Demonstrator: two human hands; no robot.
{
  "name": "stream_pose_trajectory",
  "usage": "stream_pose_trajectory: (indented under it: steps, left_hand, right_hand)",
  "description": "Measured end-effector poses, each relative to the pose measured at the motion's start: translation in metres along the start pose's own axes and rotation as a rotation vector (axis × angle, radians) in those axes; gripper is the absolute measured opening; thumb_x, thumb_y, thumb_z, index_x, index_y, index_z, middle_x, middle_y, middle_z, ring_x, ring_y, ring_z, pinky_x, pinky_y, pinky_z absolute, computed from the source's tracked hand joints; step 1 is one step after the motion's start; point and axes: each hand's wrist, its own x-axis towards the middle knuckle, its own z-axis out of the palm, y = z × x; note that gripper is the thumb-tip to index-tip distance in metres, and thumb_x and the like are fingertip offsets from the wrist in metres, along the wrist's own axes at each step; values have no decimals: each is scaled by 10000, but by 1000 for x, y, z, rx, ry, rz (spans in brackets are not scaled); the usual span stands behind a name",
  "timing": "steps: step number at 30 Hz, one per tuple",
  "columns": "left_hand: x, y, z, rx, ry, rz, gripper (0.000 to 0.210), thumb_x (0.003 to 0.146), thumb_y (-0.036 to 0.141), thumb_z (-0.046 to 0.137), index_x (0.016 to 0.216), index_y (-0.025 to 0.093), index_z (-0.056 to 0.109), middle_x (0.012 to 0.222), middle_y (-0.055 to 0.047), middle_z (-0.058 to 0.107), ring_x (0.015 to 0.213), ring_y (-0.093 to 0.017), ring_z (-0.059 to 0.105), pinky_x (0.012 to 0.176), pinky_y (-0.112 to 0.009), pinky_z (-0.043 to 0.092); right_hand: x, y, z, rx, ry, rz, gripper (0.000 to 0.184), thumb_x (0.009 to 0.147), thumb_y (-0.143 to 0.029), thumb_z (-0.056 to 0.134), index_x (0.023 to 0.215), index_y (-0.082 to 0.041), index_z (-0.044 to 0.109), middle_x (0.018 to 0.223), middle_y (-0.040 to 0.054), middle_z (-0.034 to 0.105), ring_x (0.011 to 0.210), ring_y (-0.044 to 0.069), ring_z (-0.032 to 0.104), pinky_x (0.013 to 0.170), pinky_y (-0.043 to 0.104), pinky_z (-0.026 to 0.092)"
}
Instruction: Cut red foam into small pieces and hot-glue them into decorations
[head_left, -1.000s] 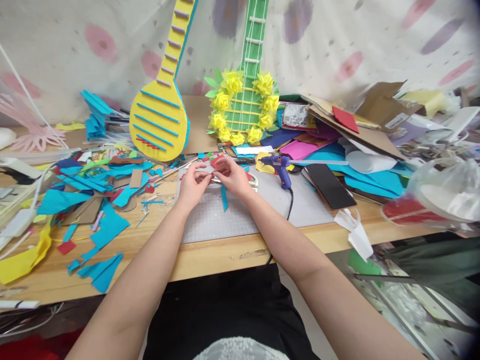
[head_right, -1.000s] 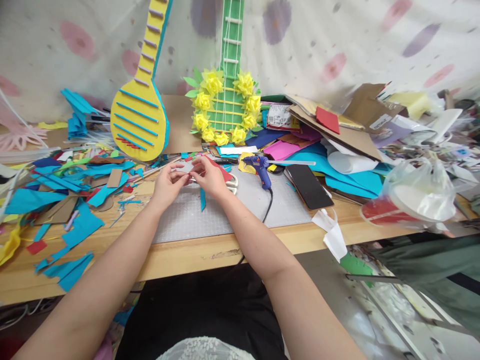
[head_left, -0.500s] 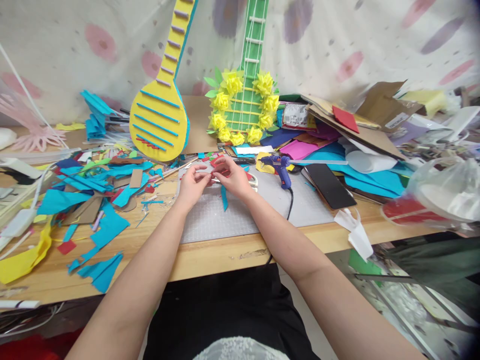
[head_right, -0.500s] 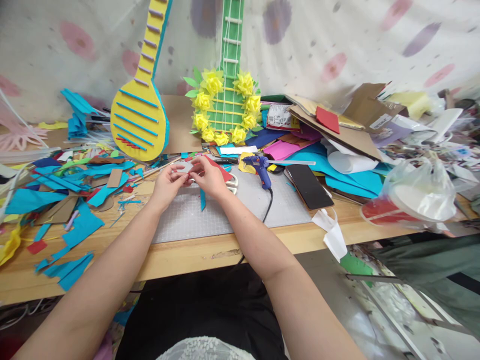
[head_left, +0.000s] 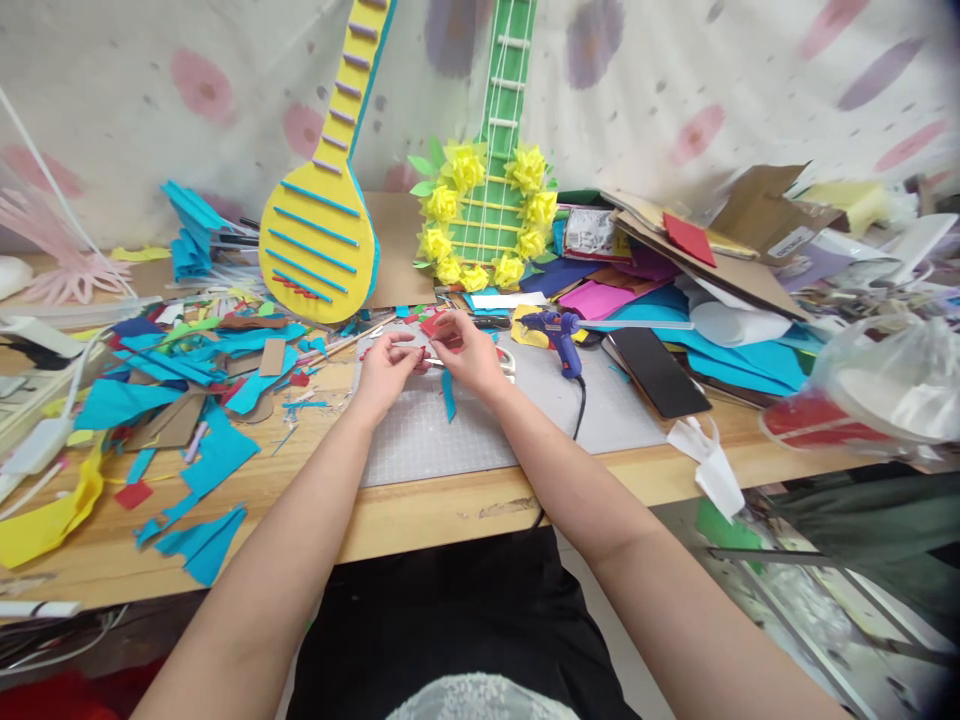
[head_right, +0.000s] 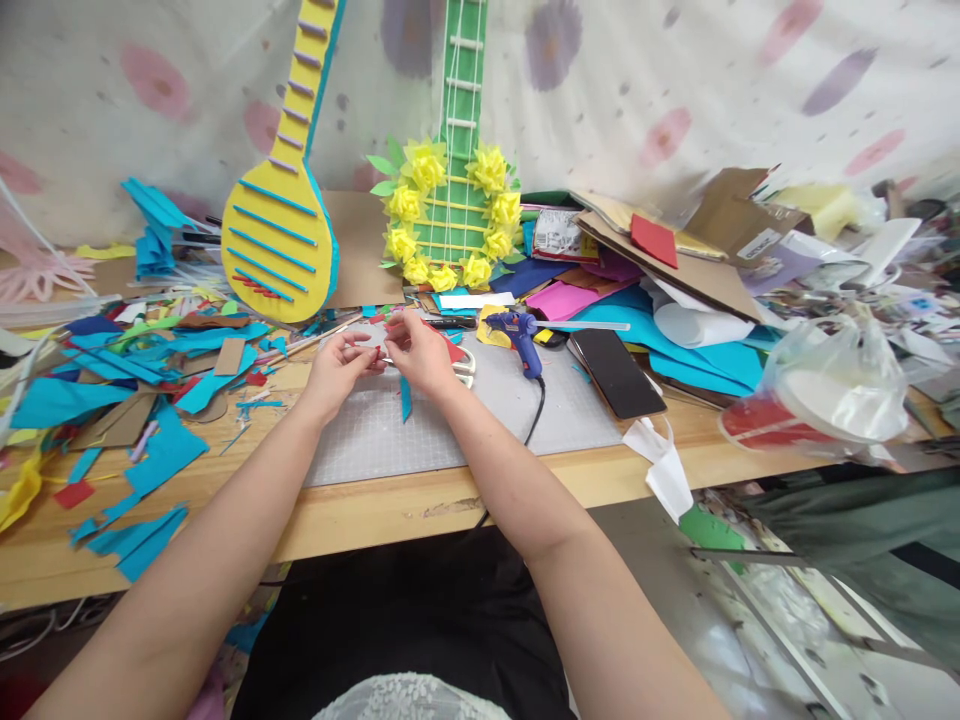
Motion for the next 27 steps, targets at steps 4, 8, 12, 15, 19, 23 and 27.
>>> stream_pose_trajectory:
  steps: [4,8,12,15,19,23,27]
  left_hand:
    - [-1,2,1,-24,41,-45,255,689,128,652,883,150,489,664,-4,665,567,-112,636,648,-288,536]
    - [1,2,0,-68,125,-106,205,710,80,615,859,141,489,668,-20,664,575,-110,636,636,-277,534]
    - [4,-1,-3,-124,158,-123,210,701,78,626,848,139,489,688,-29,661,591,-111,637,668,-295,537]
    - [4,-2,-4,-162,168,-131,223,691,80,638,848,137,491,698,-29,655,618,-112,642,679,-292,538]
    - [4,-1,-5,-186,175,-146,218,692,67,627,844,138,489,704,-22,650,630,-106,642,660,-270,539]
    - [3,0,-5,-189,155,-131,241,671,73,639,851,135,491,718,-33,656,626,-118,644,654,-291,541]
    - [3,0,-6,-178,144,-145,283,643,88,661,861,142,490,726,-39,661,641,-132,649,646,-300,538]
  right_hand:
    - [8,0,-21,-61,29,73,161,732,-219,540,891,-192,550,824,16,650,765,135,604,729,280,466]
    - [8,1,-64,-222,-87,207,91,687,-207,584,771,-173,569,736,10,633,679,131,573,638,265,440]
    - [-10,0,-119,-256,-362,347,171,703,-337,608,763,-177,592,702,20,626,599,117,542,532,235,414]
    - [-24,0,-158,-322,-557,543,260,715,-436,602,732,-177,603,713,50,650,620,138,574,520,236,416]
    - [-29,11,-186,-721,-311,655,387,687,-567,590,685,-180,604,694,63,644,636,166,568,549,261,396]
    - [-24,34,-175,-732,-153,619,467,634,-586,626,829,-162,633,834,94,657,707,190,578,605,277,403]
    - [-24,58,-148,-494,0,624,450,680,-510,612,928,-135,640,869,100,665,722,176,587,631,269,415]
